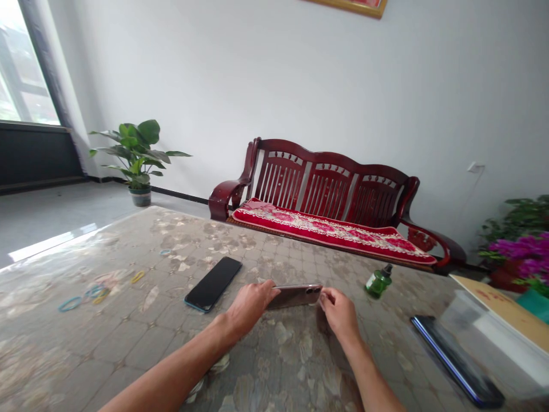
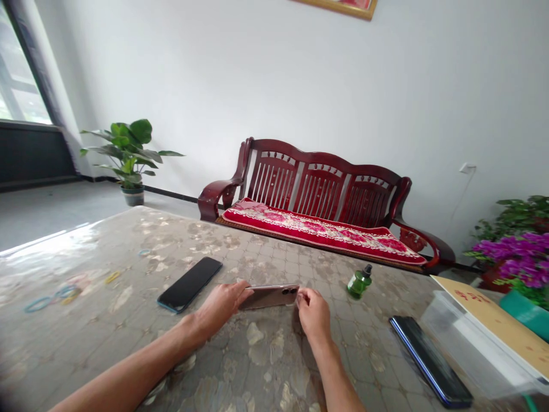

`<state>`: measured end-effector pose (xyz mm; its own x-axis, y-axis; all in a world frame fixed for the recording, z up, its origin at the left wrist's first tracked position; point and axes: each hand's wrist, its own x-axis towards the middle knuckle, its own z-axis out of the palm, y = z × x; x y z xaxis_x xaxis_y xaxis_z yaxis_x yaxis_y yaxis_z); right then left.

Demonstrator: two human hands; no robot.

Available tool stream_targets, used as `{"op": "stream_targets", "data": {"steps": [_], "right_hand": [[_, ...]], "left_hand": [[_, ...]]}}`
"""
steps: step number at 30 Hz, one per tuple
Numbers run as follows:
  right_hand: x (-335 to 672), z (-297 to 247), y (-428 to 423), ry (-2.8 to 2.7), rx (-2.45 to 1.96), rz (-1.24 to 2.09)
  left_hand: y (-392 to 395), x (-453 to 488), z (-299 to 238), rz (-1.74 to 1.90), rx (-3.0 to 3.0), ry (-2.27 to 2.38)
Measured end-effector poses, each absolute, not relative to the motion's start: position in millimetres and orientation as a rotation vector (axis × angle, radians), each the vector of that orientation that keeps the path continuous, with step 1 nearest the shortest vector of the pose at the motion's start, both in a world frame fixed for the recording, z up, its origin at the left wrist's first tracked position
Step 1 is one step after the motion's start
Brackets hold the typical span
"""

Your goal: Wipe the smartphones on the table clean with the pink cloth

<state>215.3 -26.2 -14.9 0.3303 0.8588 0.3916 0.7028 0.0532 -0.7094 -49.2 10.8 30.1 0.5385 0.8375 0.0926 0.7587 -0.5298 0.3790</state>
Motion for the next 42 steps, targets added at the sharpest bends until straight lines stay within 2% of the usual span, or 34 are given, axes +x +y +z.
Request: {"op": "stream_targets", "data": {"steps": [6, 10, 26, 32, 42], "right_hand": [[206.4, -14.0, -28.5, -1.282, -1.645, 0.211], [189.4, -14.6, -25.7, -1.389, -1.594, 0.238], [175.2, -9.3, -25.1, -1.874, -1.702, -0.045], [175.4, -5.7, -28.3, -1.962, -1.724, -0.139], [171.9, -3.7, -32.1, -2.000, -1.679, -0.231]], "left_hand": [[12.4, -48.9, 26.8, 0.578, 2.216, 1.353], [9.4, -50.4, 22.3, 0.646, 2.086, 1.284], [-11.6, -49.1, 22.3, 0.248, 2.349, 1.158], [-32.1, -40.1, 31.0, 0.130, 2.391, 1.251], [-38.3, -34.7, 32.1, 0.091, 2.447, 1.292]]}}
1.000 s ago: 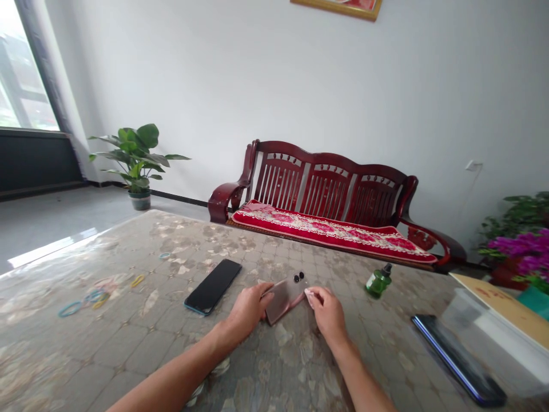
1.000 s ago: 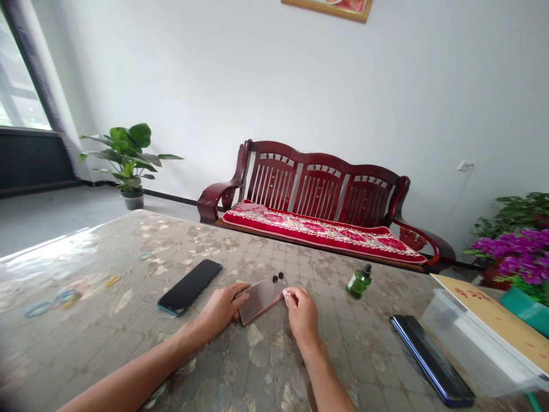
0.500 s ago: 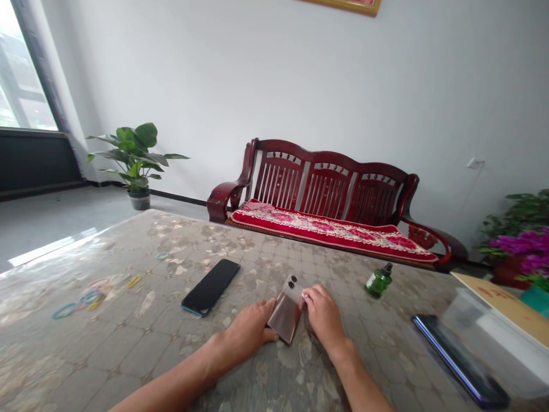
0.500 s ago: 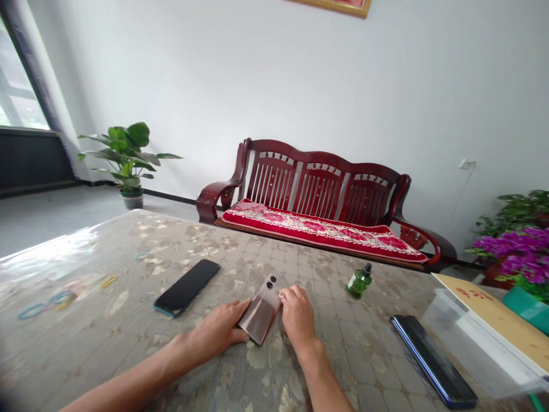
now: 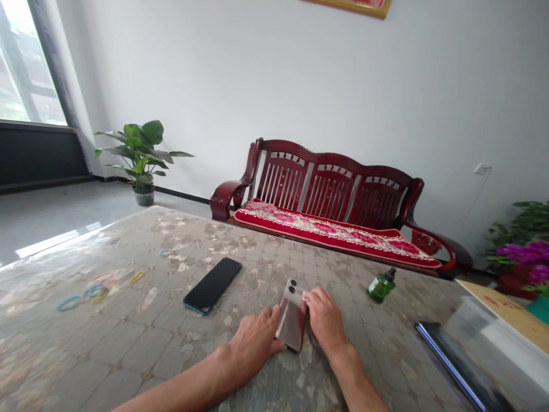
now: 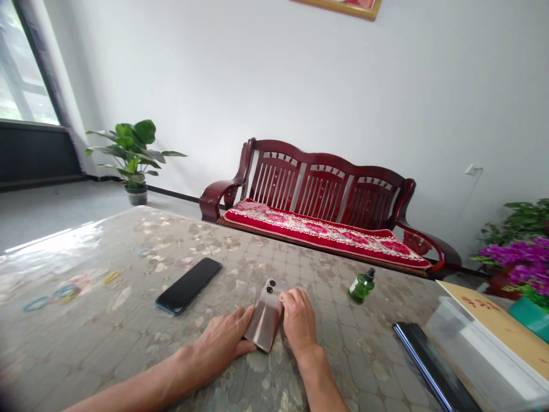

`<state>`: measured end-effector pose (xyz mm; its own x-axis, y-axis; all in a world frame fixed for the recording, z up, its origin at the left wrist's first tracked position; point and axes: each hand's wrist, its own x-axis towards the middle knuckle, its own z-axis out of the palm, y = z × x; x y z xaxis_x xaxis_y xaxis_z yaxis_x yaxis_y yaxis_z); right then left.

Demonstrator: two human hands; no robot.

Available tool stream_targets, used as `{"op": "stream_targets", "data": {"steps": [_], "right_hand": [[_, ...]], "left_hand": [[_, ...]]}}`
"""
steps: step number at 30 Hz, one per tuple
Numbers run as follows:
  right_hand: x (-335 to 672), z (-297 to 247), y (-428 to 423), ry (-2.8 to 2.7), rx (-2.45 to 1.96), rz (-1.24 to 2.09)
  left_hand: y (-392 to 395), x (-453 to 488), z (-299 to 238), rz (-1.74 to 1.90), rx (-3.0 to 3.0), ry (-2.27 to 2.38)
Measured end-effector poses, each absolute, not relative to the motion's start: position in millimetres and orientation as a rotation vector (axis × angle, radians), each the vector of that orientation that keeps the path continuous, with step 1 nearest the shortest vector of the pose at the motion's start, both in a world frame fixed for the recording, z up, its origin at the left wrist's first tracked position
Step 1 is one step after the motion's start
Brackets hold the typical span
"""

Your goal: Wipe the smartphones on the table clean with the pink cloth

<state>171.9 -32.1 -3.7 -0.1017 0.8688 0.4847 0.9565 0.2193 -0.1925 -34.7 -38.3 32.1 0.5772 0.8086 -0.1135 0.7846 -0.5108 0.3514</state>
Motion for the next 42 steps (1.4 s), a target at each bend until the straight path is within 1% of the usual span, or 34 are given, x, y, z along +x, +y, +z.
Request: {"op": "stream_targets", "data": {"steps": [10, 13, 17, 20, 24, 35, 42], "right_hand": [[165.7, -8.4, -34.7, -2.026, -1.531, -0.210], [164.6, -8.4, -37.6, -2.050, -1.493, -0.217], [165.0, -8.1, -40.2, -2.092, -1.459, -0.220], [167.5, -8.3, -39.3, -2.109, -1.451, -0.200], [169.8, -6.7, -33.8, -2.153, -1.474, -0.183], [163.8, 10.0, 7.5, -2.188, -1.620, -0.279], [171.6, -0.5, -17.0, -2.275, -1.484, -0.223]], "left_hand": [[-41.3, -31.0, 34.3, 0.082, 2.465, 1.276], [-38.5, -31.6, 25.5, 0.196, 2.496, 1.252], [-34.3, -30.9, 11.7, 0.400, 2.563, 1.090], [-33.2, -30.2, 6.2, 0.448, 2.557, 1.010], [-35.8, -30.1, 8.4, 0.432, 2.580, 0.974], [-40.4, -27.4, 16.6, 0.340, 2.745, 0.926], [-40.0, -28.0, 16.0, 0.364, 2.751, 0.935]]}}
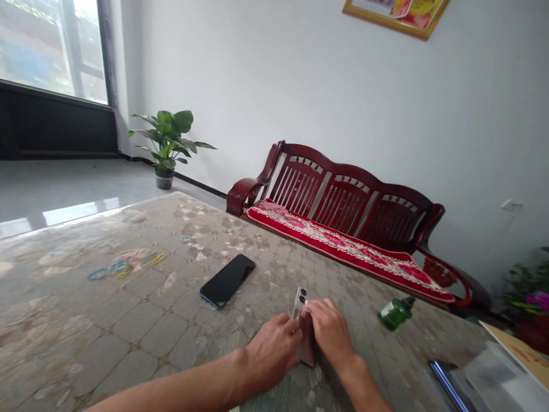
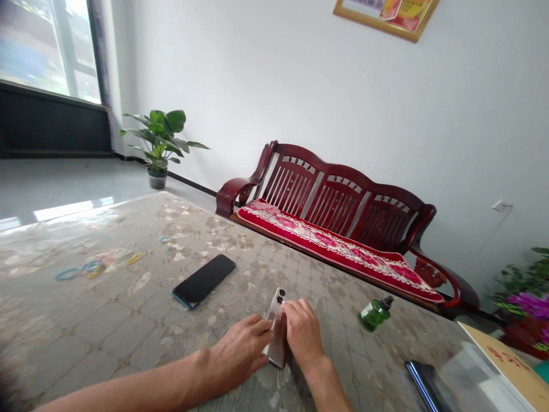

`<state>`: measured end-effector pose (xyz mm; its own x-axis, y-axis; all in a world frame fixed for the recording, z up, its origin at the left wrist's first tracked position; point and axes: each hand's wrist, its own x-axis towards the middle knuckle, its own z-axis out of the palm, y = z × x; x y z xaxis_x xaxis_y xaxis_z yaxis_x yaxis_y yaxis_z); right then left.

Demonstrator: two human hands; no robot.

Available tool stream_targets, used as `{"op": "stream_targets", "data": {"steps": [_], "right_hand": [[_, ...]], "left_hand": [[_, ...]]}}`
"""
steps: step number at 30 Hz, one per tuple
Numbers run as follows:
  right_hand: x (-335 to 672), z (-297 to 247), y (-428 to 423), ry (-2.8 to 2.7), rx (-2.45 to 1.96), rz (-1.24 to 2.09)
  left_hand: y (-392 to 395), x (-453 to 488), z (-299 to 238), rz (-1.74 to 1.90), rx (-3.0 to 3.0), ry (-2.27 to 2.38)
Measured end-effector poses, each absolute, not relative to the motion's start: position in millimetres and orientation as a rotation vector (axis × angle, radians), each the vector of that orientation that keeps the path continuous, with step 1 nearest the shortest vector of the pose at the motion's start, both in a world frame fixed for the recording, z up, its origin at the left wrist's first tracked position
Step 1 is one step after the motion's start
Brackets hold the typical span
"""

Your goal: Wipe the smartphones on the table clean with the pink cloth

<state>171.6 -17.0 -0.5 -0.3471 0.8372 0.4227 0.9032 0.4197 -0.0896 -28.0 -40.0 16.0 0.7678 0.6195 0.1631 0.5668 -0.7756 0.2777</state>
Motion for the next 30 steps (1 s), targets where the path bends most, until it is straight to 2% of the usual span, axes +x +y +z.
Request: {"op": "stream_targets", "data": {"steps": [10, 17, 25, 30], "right_hand": [[169.2, 6.2, 9.4, -2.193, -1.570, -0.282], [174.5, -5.3, -16.6, -2.251, -1.441, -0.212], [173.4, 1.5, 11.2, -2.100, -1.616, -0.217], [178.2, -3.3, -7.2, -2.150, -1.502, -0.176]], "left_hand": [[-40.9, -30.6, 21.9, 0.360, 2.770, 0.910], [-40.5, -29.7, 20.6, 0.366, 2.756, 0.922], [-39.3, -28.4, 18.5, 0.360, 2.833, 0.895], [-40.7, -29.1, 21.2, 0.356, 2.790, 0.912]]}}
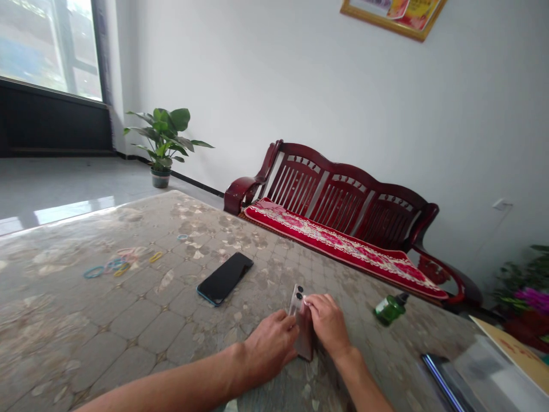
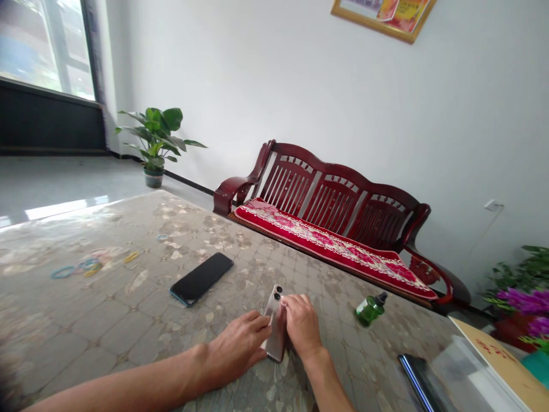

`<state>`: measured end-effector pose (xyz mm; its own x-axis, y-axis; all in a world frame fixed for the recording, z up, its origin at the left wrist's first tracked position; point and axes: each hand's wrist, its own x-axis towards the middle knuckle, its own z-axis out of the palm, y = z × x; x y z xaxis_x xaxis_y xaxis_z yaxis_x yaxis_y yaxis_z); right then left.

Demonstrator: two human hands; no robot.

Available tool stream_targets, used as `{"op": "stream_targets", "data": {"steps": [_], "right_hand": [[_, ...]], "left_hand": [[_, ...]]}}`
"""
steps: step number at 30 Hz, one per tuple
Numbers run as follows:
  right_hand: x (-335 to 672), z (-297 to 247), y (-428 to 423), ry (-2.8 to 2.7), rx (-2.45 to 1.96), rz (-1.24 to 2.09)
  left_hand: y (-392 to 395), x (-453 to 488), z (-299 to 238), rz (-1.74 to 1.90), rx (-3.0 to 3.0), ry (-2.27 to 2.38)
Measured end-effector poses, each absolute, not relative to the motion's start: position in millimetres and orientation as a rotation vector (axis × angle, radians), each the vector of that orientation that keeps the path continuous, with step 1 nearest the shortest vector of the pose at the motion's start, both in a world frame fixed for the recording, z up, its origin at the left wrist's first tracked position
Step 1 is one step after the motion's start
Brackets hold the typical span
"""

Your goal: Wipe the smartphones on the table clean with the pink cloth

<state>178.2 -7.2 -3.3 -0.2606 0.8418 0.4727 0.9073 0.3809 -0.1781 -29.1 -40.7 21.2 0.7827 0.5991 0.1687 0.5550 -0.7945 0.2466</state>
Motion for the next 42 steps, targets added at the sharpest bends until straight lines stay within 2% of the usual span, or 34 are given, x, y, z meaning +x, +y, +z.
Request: {"op": "stream_targets", "data": {"steps": [10, 19, 23, 29, 36, 42], "right_hand": [[180.3, 0.8, 13.3, -2.068, -1.594, -0.197], [177.5, -2.9, -19.8, -2.154, -1.484, -0.071], [178.0, -0.8, -3.6, -2.048, -1.604, -0.138], [166.8, 6.1, 30.6, -1.979, -1.767, -0.047], [154.3, 11.5, 38.3, -2.143, -1.600, -0.038], [154.8, 8.7, 7.2, -2.247, -1.395, -0.057]], "left_hand": [[-39.1, -30.6, 15.9, 0.386, 2.802, 0.879], [-39.4, -27.6, 8.5, 0.389, 2.859, 0.852], [-36.6, -27.6, 2.6, 0.418, 2.869, 0.830], [-31.8, -23.5, -10.9, 0.455, 2.924, 0.816], [-30.9, -23.4, -18.0, 0.499, 2.941, 0.801], [-30.1, -22.7, -20.6, 0.494, 2.911, 0.810]]}}
